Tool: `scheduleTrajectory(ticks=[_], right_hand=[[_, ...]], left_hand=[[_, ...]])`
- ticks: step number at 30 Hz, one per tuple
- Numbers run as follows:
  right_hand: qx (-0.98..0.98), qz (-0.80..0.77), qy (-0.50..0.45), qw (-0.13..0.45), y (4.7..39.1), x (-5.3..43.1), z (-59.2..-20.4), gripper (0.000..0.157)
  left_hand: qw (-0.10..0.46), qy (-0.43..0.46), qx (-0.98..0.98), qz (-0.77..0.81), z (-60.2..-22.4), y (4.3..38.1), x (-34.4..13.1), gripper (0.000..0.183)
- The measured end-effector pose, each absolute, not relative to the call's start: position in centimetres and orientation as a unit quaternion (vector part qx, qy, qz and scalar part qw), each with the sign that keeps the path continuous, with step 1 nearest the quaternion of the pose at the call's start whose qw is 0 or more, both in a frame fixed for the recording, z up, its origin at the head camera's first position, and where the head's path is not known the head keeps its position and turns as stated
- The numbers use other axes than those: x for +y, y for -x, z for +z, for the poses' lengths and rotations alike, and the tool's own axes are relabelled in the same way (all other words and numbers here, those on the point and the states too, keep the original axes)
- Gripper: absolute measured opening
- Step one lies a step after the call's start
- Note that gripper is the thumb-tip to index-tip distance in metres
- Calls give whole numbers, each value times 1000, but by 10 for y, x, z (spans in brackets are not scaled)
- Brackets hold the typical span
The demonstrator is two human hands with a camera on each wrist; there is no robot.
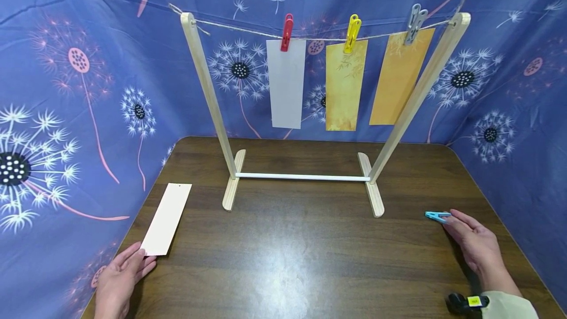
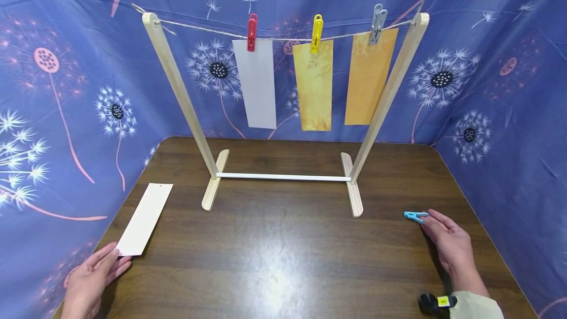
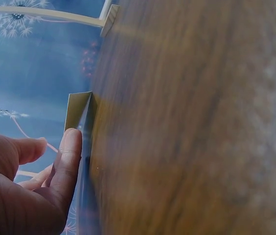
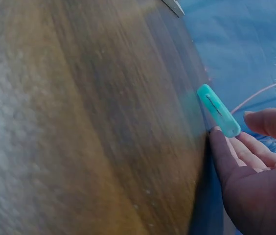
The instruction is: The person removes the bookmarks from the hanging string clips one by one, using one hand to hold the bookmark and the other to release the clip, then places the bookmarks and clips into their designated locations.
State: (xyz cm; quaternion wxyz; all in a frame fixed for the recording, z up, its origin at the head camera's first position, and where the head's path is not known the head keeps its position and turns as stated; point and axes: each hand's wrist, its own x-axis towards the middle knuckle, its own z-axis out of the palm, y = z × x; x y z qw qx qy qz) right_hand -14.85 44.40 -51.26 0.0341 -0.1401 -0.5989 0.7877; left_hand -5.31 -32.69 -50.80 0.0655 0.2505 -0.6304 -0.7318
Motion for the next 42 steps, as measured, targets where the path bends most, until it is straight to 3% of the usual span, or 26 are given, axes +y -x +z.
scheduleTrajectory(ticks=[7,14,20,42], right_hand=[[-636,760,129,28,149,447,-509,20],[-625,774,96,31,148,449,-507,20],[-604,793,73,27,148,450,-505,25],[-632,774,23,-25,150,472,-487,21]], left_hand=[[80,-254,-637,-724,-509,50,-326,63],[94,-237,-631,-733,-507,46,-326,45],[90,-255,-634,-724,-507,46,-328,62],[101,-263,-636,-718,-503,46,-324,65]])
